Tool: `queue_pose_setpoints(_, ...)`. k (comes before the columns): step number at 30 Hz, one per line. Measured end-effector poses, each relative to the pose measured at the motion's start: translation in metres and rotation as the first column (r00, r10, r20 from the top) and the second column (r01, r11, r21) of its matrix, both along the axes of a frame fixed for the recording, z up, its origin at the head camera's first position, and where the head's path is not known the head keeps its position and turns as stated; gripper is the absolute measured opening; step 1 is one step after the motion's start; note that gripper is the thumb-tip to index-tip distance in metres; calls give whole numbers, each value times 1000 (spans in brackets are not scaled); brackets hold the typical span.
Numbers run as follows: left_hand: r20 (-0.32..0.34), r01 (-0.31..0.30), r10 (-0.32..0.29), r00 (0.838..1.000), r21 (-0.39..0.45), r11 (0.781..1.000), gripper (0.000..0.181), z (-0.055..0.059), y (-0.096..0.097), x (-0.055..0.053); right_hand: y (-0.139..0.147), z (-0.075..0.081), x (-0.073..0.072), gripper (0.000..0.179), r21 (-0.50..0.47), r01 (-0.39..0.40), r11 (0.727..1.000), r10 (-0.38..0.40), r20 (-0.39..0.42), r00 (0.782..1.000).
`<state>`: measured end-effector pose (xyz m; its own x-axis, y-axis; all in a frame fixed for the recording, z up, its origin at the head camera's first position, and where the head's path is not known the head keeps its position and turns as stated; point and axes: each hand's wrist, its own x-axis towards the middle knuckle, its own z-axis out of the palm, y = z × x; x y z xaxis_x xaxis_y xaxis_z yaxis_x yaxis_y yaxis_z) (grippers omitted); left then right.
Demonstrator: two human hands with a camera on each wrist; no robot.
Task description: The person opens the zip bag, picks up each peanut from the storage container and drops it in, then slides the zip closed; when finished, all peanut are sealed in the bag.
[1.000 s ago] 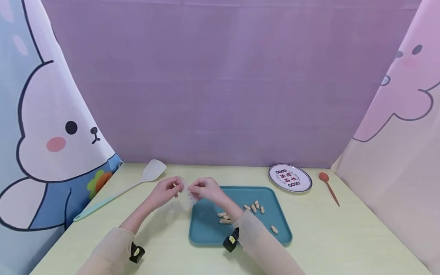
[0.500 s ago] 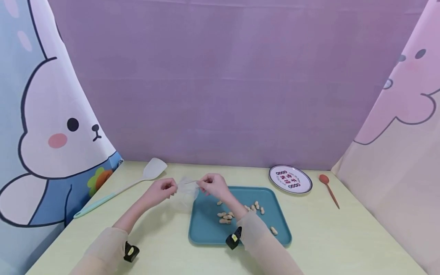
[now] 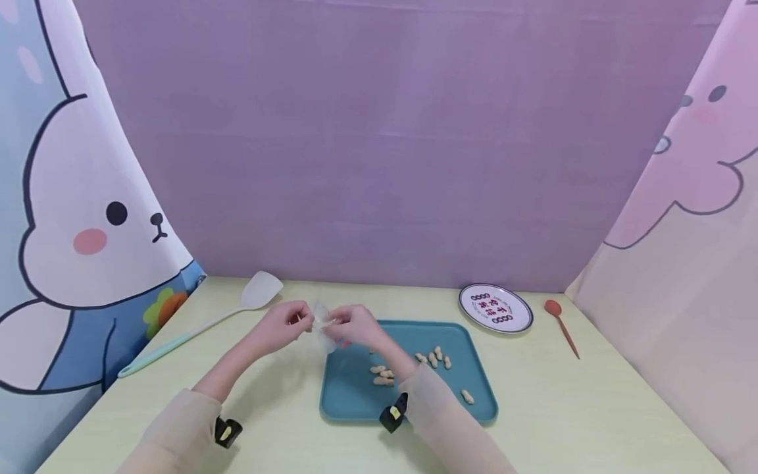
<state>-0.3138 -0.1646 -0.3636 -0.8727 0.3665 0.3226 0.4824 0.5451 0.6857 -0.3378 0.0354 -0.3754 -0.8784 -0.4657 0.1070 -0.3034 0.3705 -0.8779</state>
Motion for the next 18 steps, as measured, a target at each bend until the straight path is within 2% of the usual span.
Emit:
queue_pose_setpoints(5,-37,-26,23,999,-81,996,14,9,4,8,-1,-3,0,22,50,14,999,-14,8,1000)
queue_pose_setpoints(8,-80,-73,61,995,-156,985,14,17,4,14,2,-4,-1,25,71,29,997,-31,23,999)
queue_pose_setpoints(10,-102,-105,85,991,-214,971,15,22,2,17,5,-5,-2,26,77,30,997,-33,37,999)
queue_pose_setpoints(14,-176,-168,115,978,-330,929,16,27,-3,22,7,-2,-2,27,46,19,999,-22,53,998)
queue_pose_setpoints(18,-288,-212,104,952,-375,902,18,20,-7,21,7,0,0,28,-5,-2,1000,2,48,999)
